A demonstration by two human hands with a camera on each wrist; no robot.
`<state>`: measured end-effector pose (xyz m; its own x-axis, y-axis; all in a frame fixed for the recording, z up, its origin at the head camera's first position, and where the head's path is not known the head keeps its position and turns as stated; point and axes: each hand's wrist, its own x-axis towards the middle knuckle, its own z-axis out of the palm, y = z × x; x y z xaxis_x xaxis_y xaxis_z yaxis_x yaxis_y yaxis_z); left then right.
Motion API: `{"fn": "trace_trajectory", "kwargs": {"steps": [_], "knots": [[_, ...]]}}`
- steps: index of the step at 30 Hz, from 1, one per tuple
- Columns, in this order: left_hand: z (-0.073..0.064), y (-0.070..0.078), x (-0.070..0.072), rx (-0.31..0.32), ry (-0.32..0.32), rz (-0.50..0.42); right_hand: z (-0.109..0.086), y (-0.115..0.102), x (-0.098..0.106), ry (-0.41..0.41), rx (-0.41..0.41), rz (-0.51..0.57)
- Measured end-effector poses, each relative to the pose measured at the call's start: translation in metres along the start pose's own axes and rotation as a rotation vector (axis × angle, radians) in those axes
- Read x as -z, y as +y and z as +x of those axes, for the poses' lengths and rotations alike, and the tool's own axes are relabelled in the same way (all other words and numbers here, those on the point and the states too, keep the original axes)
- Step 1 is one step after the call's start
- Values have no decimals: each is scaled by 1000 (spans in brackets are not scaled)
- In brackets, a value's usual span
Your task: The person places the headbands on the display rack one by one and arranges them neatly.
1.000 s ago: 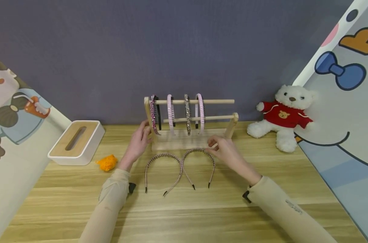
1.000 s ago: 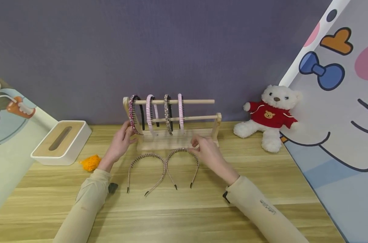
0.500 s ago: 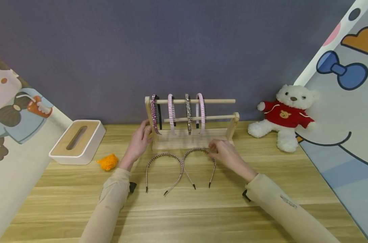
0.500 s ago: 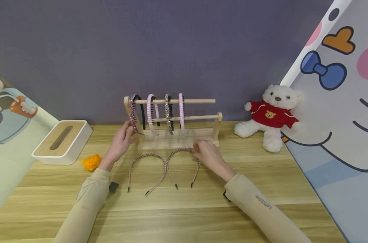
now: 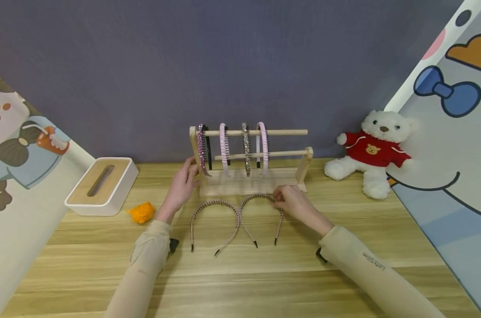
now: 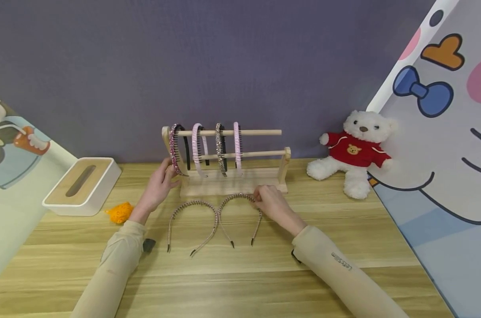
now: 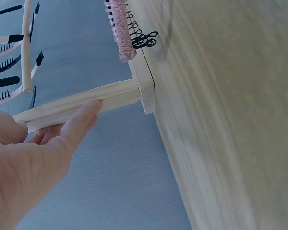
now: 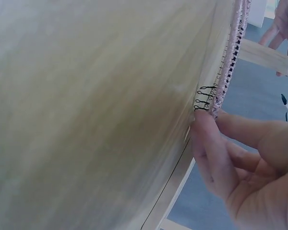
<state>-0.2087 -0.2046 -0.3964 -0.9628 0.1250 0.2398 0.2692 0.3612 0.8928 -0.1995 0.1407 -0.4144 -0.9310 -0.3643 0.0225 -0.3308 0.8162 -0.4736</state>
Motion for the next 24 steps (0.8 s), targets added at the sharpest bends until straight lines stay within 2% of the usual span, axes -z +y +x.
{"fn": "trace_trajectory", "kwargs": {"steps": [5, 9, 12, 17, 24], "knots": [[0, 0, -1, 6, -6, 2, 0, 1, 0, -2, -12, 29], [1, -2, 0, 7, -10, 6, -1, 2, 1, -13, -34, 100], [0, -2, 0, 7, -10, 7, -4, 2, 4, -13, -24, 145], [0, -2, 0, 10, -11, -1, -10, 4, 13, -6, -5, 159], [0, -2, 0, 14, -15, -12, -18, 7, 28, -39, -75, 287]]}}
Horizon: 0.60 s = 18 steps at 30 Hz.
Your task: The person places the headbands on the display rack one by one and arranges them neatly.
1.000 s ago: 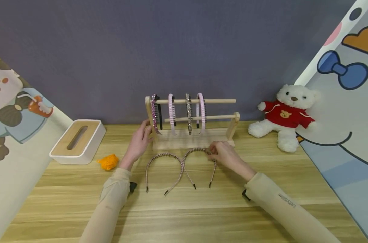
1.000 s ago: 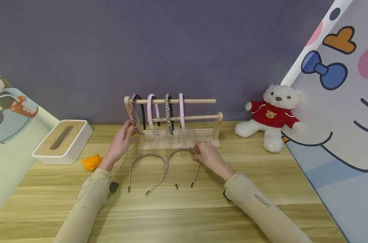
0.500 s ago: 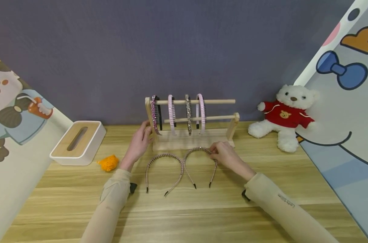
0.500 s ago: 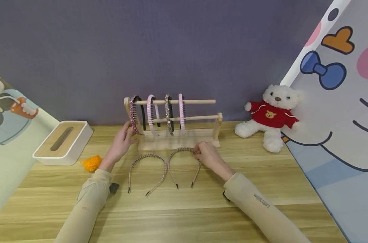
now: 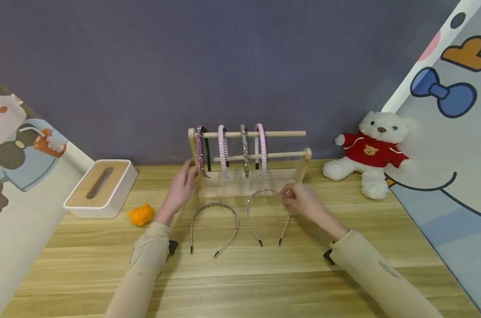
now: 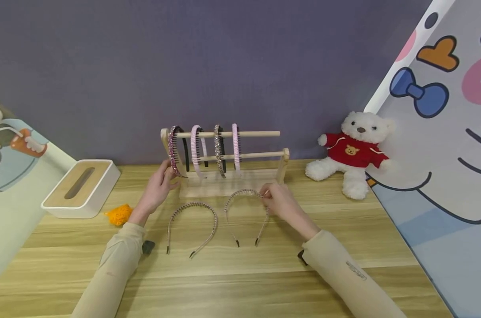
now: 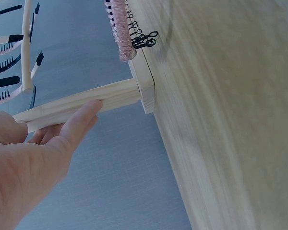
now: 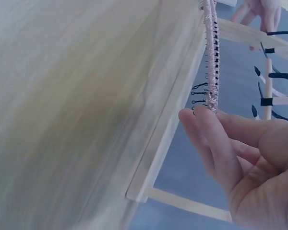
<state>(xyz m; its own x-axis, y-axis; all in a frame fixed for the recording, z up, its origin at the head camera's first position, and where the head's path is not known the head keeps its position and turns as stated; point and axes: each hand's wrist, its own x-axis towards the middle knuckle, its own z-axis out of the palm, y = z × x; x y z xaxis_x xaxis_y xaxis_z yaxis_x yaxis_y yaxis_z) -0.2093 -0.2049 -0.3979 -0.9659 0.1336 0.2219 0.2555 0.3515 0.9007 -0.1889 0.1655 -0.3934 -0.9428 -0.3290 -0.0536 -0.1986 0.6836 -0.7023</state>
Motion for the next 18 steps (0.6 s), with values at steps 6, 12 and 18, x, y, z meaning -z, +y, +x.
{"fn": "trace_trajectory", "kwargs": {"steps": [6, 12, 18], "knots": [[0, 0, -1, -9, 2, -1, -8, 0, 13, 29, 6, 16], [1, -1, -1, -11, 2, -3, -16, 2, 25, 58, 21, 15], [1, -1, -1, -21, 2, 16, -25, 3, 35, 78, 14, 46]]}}
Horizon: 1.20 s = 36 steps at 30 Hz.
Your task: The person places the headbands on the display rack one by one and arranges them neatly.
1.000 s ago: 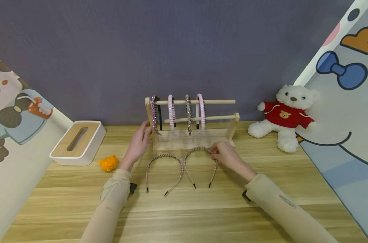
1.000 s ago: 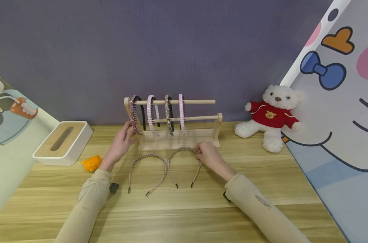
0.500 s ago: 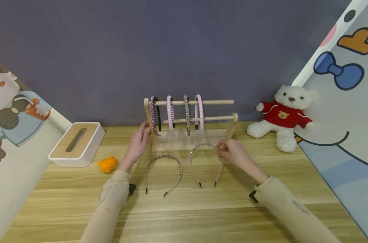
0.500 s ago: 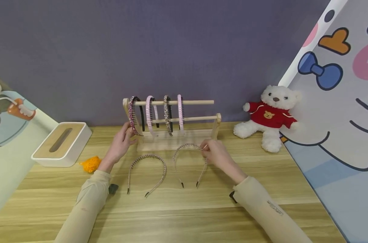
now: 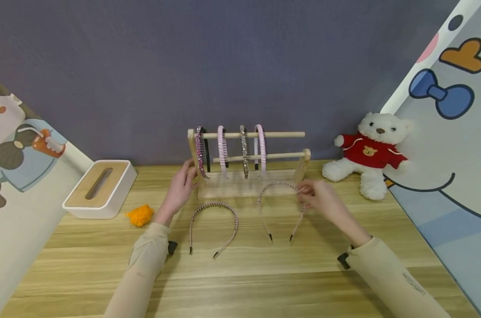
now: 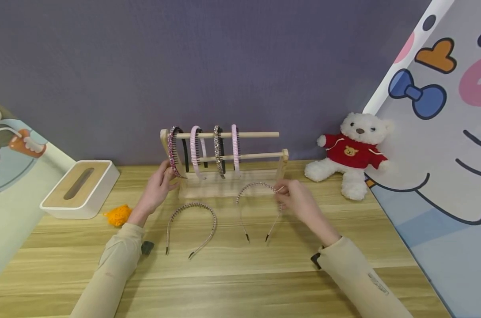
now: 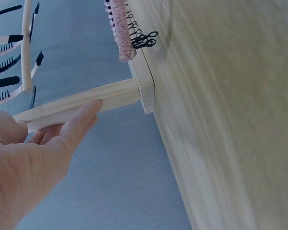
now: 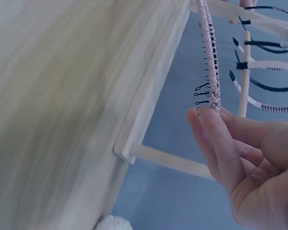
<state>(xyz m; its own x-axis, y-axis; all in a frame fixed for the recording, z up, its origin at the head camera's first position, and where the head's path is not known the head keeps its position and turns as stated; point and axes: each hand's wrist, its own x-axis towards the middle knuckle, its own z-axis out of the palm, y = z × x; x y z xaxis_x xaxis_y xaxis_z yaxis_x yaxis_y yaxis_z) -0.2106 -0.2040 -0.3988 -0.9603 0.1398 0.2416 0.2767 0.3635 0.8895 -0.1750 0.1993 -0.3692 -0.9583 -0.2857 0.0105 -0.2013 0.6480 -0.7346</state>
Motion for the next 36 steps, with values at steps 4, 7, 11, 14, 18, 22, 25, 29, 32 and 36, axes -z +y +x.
{"fn": "trace_trajectory", "kwargs": {"steps": [4, 7, 11, 14, 18, 22, 25, 29, 32, 36], "knots": [[0, 0, 0, 4, 0, 8, -5, 0, 10, 40, 4, 13], [0, 0, 0, 6, 3, 8, -10, -1, 20, 79, 9, -2], [1, 0, 0, 7, 4, -1, -17, -4, 32, 110, 5, -34], [1, 0, 0, 8, 3, -11, -20, -6, 38, 125, 5, -55], [0, 0, 1, 16, 2, -14, -23, -7, 44, 142, 12, -64], [-1, -1, 1, 22, 4, -10, -27, -8, 53, 177, 25, -70], [0, -1, 0, 16, 5, -6, -32, -9, 61, 221, 46, -85], [0, -1, 0, 6, 6, -12, -36, -11, 70, 290, 73, -112], [0, 0, 0, 6, 6, -14, -37, -15, 75, 335, 82, -121], [0, 0, 0, 5, 6, -7, -38, -20, 79, 369, 87, -116]]}}
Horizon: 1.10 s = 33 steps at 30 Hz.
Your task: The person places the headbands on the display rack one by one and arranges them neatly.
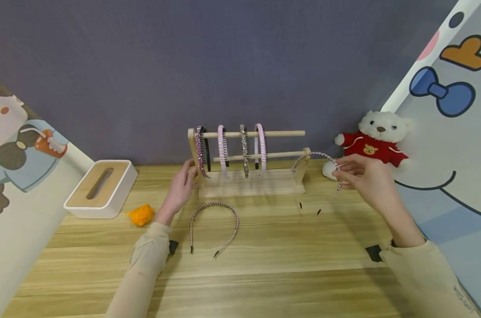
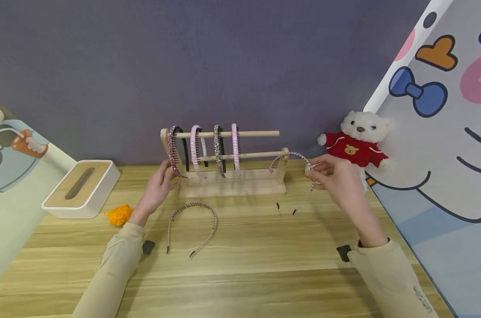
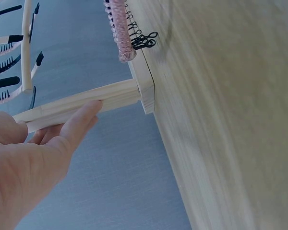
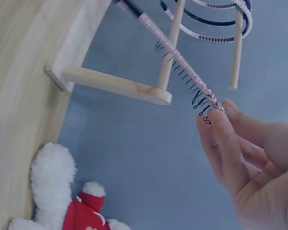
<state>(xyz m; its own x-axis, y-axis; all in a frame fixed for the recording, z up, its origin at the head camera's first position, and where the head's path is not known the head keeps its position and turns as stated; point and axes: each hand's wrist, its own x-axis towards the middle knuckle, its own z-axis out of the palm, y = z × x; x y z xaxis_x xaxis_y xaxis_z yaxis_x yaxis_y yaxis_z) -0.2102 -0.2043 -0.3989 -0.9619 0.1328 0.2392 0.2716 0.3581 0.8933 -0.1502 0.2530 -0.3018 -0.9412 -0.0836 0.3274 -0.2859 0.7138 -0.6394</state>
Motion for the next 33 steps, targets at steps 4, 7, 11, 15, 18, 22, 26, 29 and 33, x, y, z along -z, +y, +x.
{"fn": "trace_trajectory", "kwargs": {"steps": [4, 7, 11, 15, 18, 22, 26, 29, 33], "knots": [[0, -1, 0, 2, 1, 3, 1, -5, 4, 34, 8, -18], [0, -1, 0, 7, 3, -1, 1, -9, 6, 55, 7, -32], [0, -1, 0, 8, 2, -6, 4, -14, 7, 77, -15, -9], [0, -2, 0, 7, 3, -3, 6, -17, 8, 109, -29, 22], [0, -2, 0, 3, 1, 2, 8, -19, 8, 135, -35, 38], [-1, -2, 0, -3, 0, 6, 10, -22, 9, 166, -20, 35], [-1, -2, 0, -7, 1, 4, 12, -25, 9, 175, -6, 38], [-1, -2, 0, -10, 1, 9, 14, -28, 8, 183, -2, 59], [-1, -2, 0, -14, 1, 15, 16, -32, 7, 214, 24, 63]]}}
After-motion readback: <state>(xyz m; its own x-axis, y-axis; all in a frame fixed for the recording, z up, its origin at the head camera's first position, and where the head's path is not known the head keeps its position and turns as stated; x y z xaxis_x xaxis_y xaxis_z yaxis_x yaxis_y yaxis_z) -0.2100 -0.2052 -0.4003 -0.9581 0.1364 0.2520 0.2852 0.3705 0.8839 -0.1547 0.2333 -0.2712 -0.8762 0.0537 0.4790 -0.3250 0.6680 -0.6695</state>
